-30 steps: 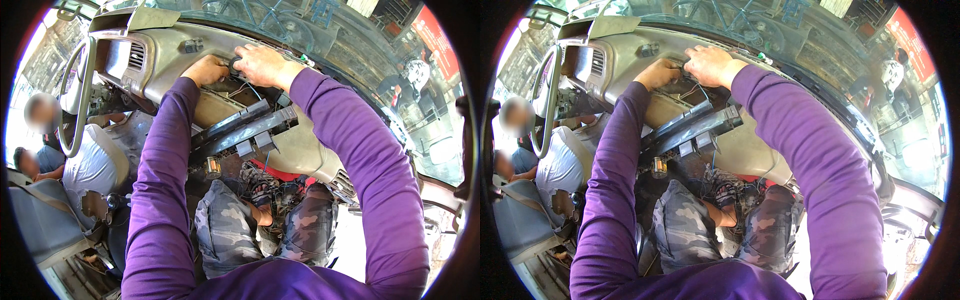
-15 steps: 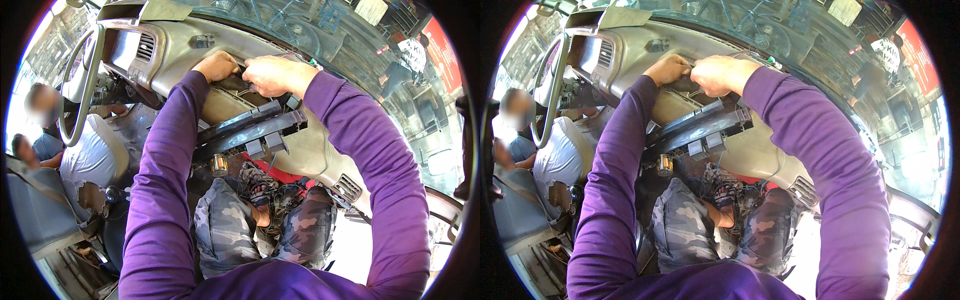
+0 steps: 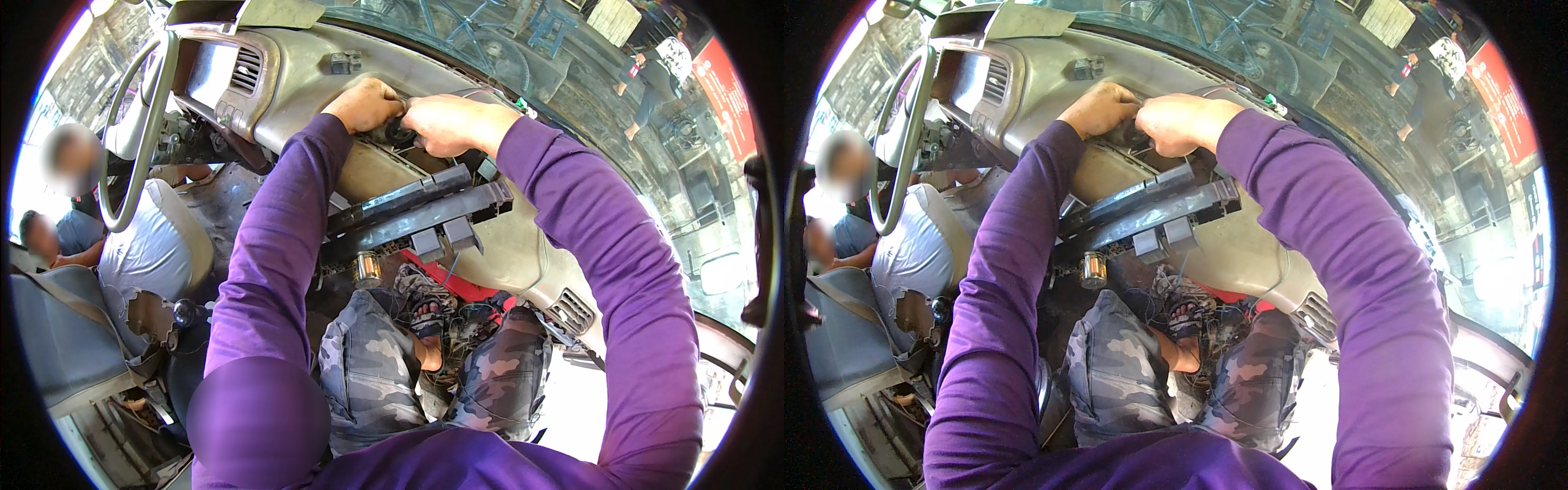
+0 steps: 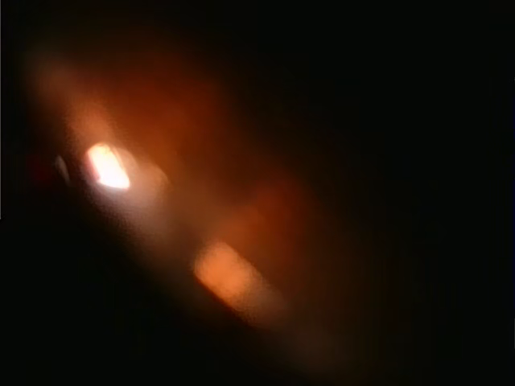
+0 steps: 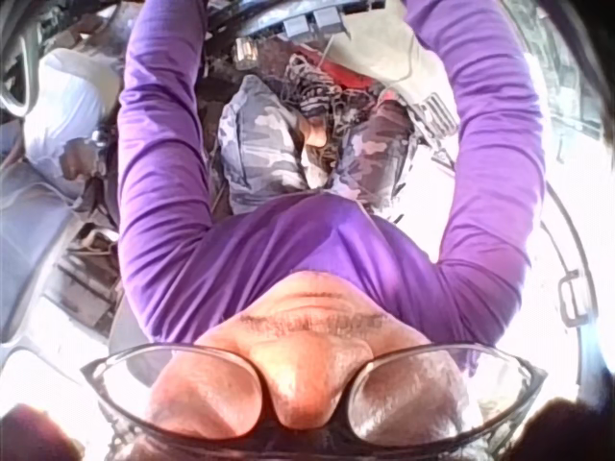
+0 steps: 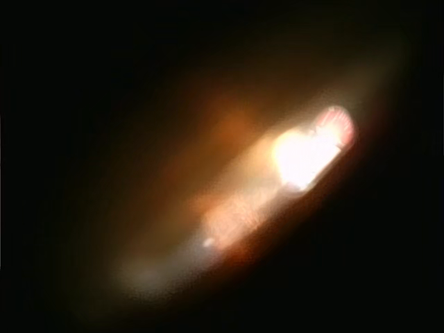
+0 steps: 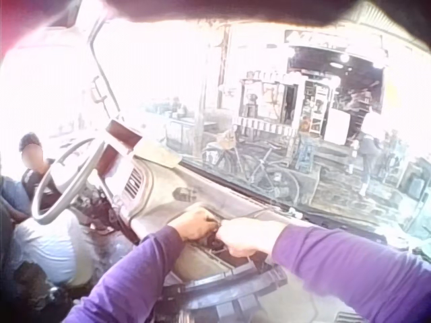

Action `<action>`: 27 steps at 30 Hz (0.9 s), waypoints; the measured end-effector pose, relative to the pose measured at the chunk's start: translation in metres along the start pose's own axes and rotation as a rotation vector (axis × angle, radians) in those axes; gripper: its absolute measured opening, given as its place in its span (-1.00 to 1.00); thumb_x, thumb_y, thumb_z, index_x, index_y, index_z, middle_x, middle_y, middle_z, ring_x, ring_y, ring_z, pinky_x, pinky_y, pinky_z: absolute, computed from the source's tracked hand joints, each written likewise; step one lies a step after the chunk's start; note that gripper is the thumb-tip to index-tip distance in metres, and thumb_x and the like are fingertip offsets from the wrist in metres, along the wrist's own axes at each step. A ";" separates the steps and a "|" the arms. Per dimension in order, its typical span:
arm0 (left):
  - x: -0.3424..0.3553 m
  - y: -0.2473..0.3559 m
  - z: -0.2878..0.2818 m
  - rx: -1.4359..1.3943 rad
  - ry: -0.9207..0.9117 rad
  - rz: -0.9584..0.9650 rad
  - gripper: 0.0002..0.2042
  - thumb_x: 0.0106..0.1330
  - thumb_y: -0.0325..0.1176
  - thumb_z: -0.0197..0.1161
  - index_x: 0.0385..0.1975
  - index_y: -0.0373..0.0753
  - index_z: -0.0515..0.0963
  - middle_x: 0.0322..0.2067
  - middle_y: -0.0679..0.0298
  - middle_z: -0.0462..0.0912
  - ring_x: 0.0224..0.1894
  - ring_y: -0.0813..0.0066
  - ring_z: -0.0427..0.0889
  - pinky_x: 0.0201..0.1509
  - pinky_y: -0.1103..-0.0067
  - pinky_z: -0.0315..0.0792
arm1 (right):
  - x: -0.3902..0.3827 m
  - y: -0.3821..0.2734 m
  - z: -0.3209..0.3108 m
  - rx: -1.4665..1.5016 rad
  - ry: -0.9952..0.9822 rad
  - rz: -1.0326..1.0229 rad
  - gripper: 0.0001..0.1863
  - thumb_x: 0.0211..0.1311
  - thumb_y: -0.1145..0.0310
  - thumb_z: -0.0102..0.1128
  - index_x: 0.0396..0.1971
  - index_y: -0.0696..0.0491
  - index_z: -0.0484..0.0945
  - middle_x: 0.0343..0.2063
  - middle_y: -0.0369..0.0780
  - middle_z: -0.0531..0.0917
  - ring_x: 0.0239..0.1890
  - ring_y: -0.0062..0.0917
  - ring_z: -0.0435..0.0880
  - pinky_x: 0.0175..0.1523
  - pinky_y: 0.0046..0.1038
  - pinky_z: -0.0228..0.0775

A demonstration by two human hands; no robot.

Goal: The person works inside a vehicle's cabin, manipulating exposed wires and connectors near the dashboard. They use a screwdriver to adjust components and connect wire ends, occasionally reaching for tools on the dashboard.

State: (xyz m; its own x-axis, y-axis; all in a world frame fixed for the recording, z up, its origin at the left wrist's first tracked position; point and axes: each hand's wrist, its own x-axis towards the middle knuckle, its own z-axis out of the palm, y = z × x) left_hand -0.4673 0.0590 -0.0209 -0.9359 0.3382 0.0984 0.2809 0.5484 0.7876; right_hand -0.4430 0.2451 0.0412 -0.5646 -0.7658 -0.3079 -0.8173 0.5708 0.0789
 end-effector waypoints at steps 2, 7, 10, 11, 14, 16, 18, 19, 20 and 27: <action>0.000 -0.002 -0.001 0.020 0.006 0.031 -0.77 0.22 -0.31 0.29 -0.37 -0.38 0.72 -0.55 0.17 0.69 -0.50 0.46 0.57 -0.28 0.44 0.49 | 0.002 0.003 0.003 0.080 0.067 -0.027 -0.65 0.13 0.49 0.22 -0.04 0.17 0.64 -0.14 0.05 0.71 0.00 0.01 0.66 0.10 -0.11 0.50; -0.003 0.005 -0.002 0.073 0.019 -0.013 -0.74 0.27 -0.28 0.29 -0.26 -0.37 0.72 -0.50 0.18 0.70 -0.46 0.46 0.60 -0.26 0.46 0.50 | -0.007 0.013 0.012 0.395 0.267 0.073 -0.56 0.04 0.33 0.45 -0.07 0.20 0.62 -0.17 0.04 0.72 -0.04 -0.04 0.68 0.05 -0.15 0.51; -0.004 0.009 0.000 0.081 0.015 -0.038 -0.72 0.29 -0.28 0.30 -0.14 -0.36 0.72 -0.46 0.22 0.70 -0.45 0.51 0.58 -0.28 0.50 0.49 | -0.003 0.026 0.023 0.591 0.333 0.100 -0.43 -0.10 0.25 0.59 -0.09 0.23 0.62 -0.23 0.03 0.73 -0.10 -0.12 0.70 0.02 -0.23 0.50; -0.005 0.007 -0.001 0.075 0.023 -0.032 -0.71 0.29 -0.28 0.31 -0.14 -0.36 0.72 -0.45 0.21 0.70 -0.46 0.49 0.58 -0.29 0.50 0.50 | -0.001 0.027 0.022 0.589 0.322 0.109 -0.43 -0.12 0.25 0.61 -0.10 0.23 0.61 -0.23 0.01 0.72 -0.12 -0.15 0.69 0.00 -0.24 0.49; -0.007 0.006 -0.001 0.066 0.030 -0.041 -0.71 0.29 -0.28 0.31 -0.13 -0.37 0.71 -0.44 0.19 0.72 -0.46 0.47 0.60 -0.29 0.49 0.50 | 0.005 0.023 0.020 0.558 0.284 0.159 -0.41 -0.15 0.25 0.63 -0.11 0.22 0.60 -0.22 0.01 0.72 -0.12 -0.17 0.68 -0.01 -0.24 0.48; -0.010 0.010 -0.003 0.073 0.028 -0.044 -0.69 0.27 -0.27 0.33 -0.13 -0.38 0.71 -0.41 0.13 0.74 -0.42 0.41 0.64 -0.23 0.46 0.52 | 0.008 0.015 0.014 0.504 0.250 0.213 -0.40 -0.16 0.23 0.61 -0.10 0.23 0.64 -0.20 0.06 0.73 -0.04 -0.08 0.70 0.05 -0.19 0.50; -0.009 0.014 -0.003 0.088 0.022 -0.021 -0.66 0.23 -0.25 0.36 -0.13 -0.38 0.71 -0.34 0.00 0.77 -0.32 0.28 0.73 -0.10 0.42 0.55 | 0.012 0.016 0.016 0.444 0.272 0.247 -0.38 -0.17 0.21 0.62 -0.10 0.24 0.63 -0.17 0.07 0.73 -0.02 -0.08 0.70 0.07 -0.18 0.50; -0.008 0.015 -0.003 0.112 0.032 0.017 -0.67 0.22 -0.26 0.36 -0.14 -0.39 0.71 -0.35 -0.01 0.77 -0.33 0.27 0.73 -0.10 0.41 0.56 | 0.013 0.017 0.017 0.414 0.282 0.264 -0.37 -0.18 0.20 0.63 -0.10 0.25 0.63 -0.16 0.08 0.73 -0.01 -0.07 0.70 0.08 -0.18 0.50; -0.008 0.014 -0.002 0.136 0.045 0.051 -0.68 0.22 -0.26 0.36 -0.14 -0.39 0.71 -0.35 -0.03 0.77 -0.34 0.27 0.73 -0.11 0.41 0.56 | 0.014 0.019 0.020 0.409 0.299 0.250 -0.38 -0.18 0.19 0.63 -0.10 0.24 0.64 -0.16 0.08 0.73 -0.01 -0.07 0.70 0.08 -0.18 0.50; -0.009 0.016 -0.001 0.139 0.033 0.073 -0.70 0.21 -0.28 0.37 -0.19 -0.40 0.71 -0.38 -0.05 0.75 -0.37 0.23 0.73 -0.14 0.41 0.58 | 0.018 0.037 0.020 0.465 0.250 0.057 -0.47 -0.09 0.20 0.61 -0.11 0.16 0.70 -0.23 0.02 0.76 -0.09 -0.08 0.73 0.05 -0.21 0.51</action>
State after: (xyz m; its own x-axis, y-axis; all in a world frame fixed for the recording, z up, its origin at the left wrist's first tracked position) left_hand -0.4543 0.0645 -0.0085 -0.9176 0.3573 0.1741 0.3733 0.6243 0.6863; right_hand -0.4810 0.2581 0.0199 -0.6635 -0.7443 -0.0756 -0.6787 0.6414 -0.3578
